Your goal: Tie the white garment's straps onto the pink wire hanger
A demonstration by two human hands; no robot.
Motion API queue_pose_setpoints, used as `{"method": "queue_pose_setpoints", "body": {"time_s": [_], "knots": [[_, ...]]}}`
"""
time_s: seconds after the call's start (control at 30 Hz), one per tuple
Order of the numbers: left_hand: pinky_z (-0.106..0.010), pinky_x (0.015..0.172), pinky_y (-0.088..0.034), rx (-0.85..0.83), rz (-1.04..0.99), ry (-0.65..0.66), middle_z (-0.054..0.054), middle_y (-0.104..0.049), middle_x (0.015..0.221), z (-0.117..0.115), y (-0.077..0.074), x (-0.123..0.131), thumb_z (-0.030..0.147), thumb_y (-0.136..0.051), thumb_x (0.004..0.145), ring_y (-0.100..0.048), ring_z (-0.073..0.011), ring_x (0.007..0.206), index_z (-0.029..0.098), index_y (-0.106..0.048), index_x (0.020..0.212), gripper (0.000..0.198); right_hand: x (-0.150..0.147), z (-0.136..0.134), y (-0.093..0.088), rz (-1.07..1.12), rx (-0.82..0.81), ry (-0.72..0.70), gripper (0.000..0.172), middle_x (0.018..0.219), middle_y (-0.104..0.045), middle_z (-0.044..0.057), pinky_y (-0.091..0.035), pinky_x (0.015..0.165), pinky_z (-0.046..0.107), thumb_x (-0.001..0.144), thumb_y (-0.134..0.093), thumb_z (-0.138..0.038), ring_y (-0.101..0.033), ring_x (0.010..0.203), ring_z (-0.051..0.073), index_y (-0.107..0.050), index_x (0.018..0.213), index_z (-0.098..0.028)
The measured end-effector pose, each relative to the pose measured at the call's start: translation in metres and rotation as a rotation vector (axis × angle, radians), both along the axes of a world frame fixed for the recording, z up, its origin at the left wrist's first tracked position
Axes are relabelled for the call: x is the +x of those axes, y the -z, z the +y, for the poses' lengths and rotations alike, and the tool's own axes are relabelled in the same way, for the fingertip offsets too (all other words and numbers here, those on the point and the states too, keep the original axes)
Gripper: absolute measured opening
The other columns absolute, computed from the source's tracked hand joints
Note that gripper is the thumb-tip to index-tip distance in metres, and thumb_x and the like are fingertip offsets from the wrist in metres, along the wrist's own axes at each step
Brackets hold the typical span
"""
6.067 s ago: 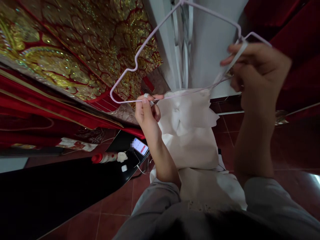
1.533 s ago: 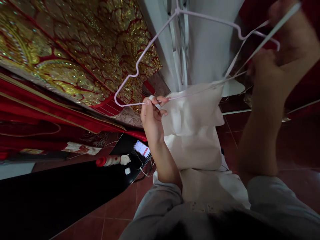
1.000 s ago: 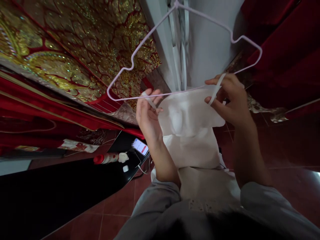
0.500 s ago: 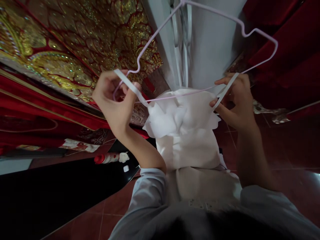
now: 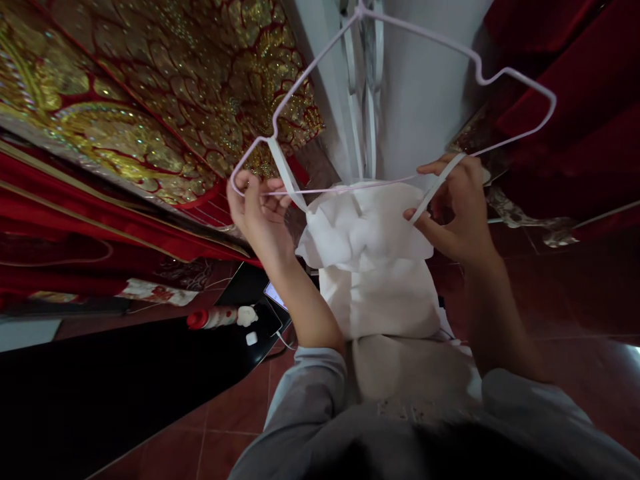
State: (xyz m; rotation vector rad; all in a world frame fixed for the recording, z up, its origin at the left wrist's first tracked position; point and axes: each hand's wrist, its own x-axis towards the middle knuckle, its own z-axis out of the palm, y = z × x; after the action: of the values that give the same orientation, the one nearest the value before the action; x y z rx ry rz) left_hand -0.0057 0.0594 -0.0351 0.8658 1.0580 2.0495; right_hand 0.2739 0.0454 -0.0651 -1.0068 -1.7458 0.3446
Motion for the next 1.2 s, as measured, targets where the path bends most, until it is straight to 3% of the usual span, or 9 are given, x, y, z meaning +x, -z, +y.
{"method": "queue_pose_setpoints", "body": {"time_s": [0.1, 0.2, 0.33, 0.47, 0.63, 0.77, 0.93, 1.07, 1.2], "knots": [[-0.035, 0.091, -0.057, 0.031, -0.083, 0.05, -0.002, -0.076, 0.094, -0.007, 0.017, 0.019, 0.038, -0.062, 0.097, -0.076, -0.0184, 0.093, 0.025, -0.055, 0.104, 0.016, -0.001, -0.001, 0.002, -0.013, 0.047, -0.003, 0.064, 0.134, -0.062, 0.01, -0.061, 0.065, 0.036, 0.079, -0.083, -0.056, -0.065, 0.091, 0.021, -0.065, 0.137, -0.036], [-0.034, 0.092, -0.058, 0.033, -0.015, 0.019, 0.001, -0.072, 0.087, -0.012, 0.02, 0.031, 0.039, -0.063, 0.095, -0.078, -0.0194, 0.094, 0.027, -0.05, 0.102, 0.018, 0.012, 0.008, 0.005, 0.155, 0.22, 0.112, 0.055, 0.135, -0.067, 0.005, -0.063, 0.094, 0.049, 0.084, -0.081, -0.051, -0.067, 0.119, 0.03, -0.067, 0.136, -0.04], [-0.03, 0.086, -0.06, 0.04, 0.0, 0.034, 0.003, -0.067, 0.08, -0.015, 0.014, 0.038, 0.032, -0.058, 0.095, -0.079, -0.0185, 0.089, 0.027, -0.05, 0.101, 0.011, 0.048, 0.04, 0.008, 0.394, 0.289, 0.3, 0.039, 0.134, -0.067, -0.004, -0.06, 0.105, 0.049, 0.092, -0.073, -0.048, -0.07, 0.119, 0.025, -0.068, 0.131, -0.048], [-0.024, 0.074, -0.058, 0.055, -0.039, 0.043, 0.003, -0.065, 0.075, -0.014, 0.011, 0.039, 0.025, -0.052, 0.095, -0.078, -0.016, 0.079, 0.025, -0.047, 0.093, 0.005, 0.072, 0.073, -0.007, 0.42, 0.24, 0.28, 0.039, 0.125, -0.071, -0.003, -0.059, 0.106, 0.051, 0.087, -0.076, -0.054, -0.071, 0.116, 0.026, -0.07, 0.124, -0.042], [-0.02, 0.059, -0.05, 0.106, -0.131, 0.056, 0.002, -0.061, 0.067, -0.007, 0.009, 0.031, 0.009, -0.044, 0.09, -0.074, -0.0125, 0.066, 0.023, -0.043, 0.083, 0.016, 0.06, 0.074, -0.056, 0.12, 0.122, 0.138, 0.027, 0.096, -0.074, -0.001, -0.06, 0.093, 0.05, 0.081, -0.08, -0.032, -0.072, 0.095, 0.025, -0.075, 0.106, -0.036], [-0.019, 0.057, -0.047, 0.074, -0.133, 0.033, 0.002, -0.058, 0.066, -0.006, 0.008, 0.028, 0.008, -0.044, 0.09, -0.071, -0.011, 0.063, 0.023, -0.042, 0.082, 0.017, 0.042, 0.055, -0.076, -0.234, 0.169, 0.228, 0.04, 0.113, -0.072, -0.001, -0.054, 0.105, 0.053, 0.082, -0.076, -0.026, -0.069, 0.113, 0.029, -0.071, 0.119, -0.042], [-0.022, 0.064, -0.051, 0.069, -0.084, 0.025, 0.002, -0.06, 0.071, -0.011, 0.011, 0.039, 0.013, -0.052, 0.085, -0.073, -0.0134, 0.07, 0.024, -0.042, 0.086, 0.015, 0.02, 0.031, -0.048, -0.114, 0.407, 0.239, 0.055, 0.146, -0.063, 0.0, -0.044, 0.122, 0.056, 0.093, -0.063, -0.028, -0.057, 0.14, 0.032, -0.058, 0.147, -0.041], [-0.028, 0.081, -0.055, 0.065, -0.013, -0.018, 0.002, -0.061, 0.08, -0.014, 0.021, 0.051, 0.022, -0.058, 0.087, -0.075, -0.0165, 0.084, 0.025, -0.049, 0.091, 0.011, -0.011, 0.012, -0.01, -0.233, 0.174, -0.01, 0.047, 0.135, -0.07, 0.004, -0.037, 0.125, 0.07, 0.094, -0.064, -0.043, -0.06, 0.137, 0.034, -0.061, 0.141, -0.037], [-0.031, 0.094, -0.053, 0.069, 0.087, -0.092, -0.001, -0.071, 0.091, -0.025, 0.032, 0.048, 0.024, -0.06, 0.093, -0.073, -0.0166, 0.093, 0.022, -0.065, 0.095, 0.006, -0.033, 0.001, 0.012, -0.135, 0.095, -0.01, 0.047, 0.136, -0.067, 0.004, -0.033, 0.128, 0.071, 0.093, -0.063, -0.046, -0.051, 0.147, 0.035, -0.059, 0.139, -0.038]]}}
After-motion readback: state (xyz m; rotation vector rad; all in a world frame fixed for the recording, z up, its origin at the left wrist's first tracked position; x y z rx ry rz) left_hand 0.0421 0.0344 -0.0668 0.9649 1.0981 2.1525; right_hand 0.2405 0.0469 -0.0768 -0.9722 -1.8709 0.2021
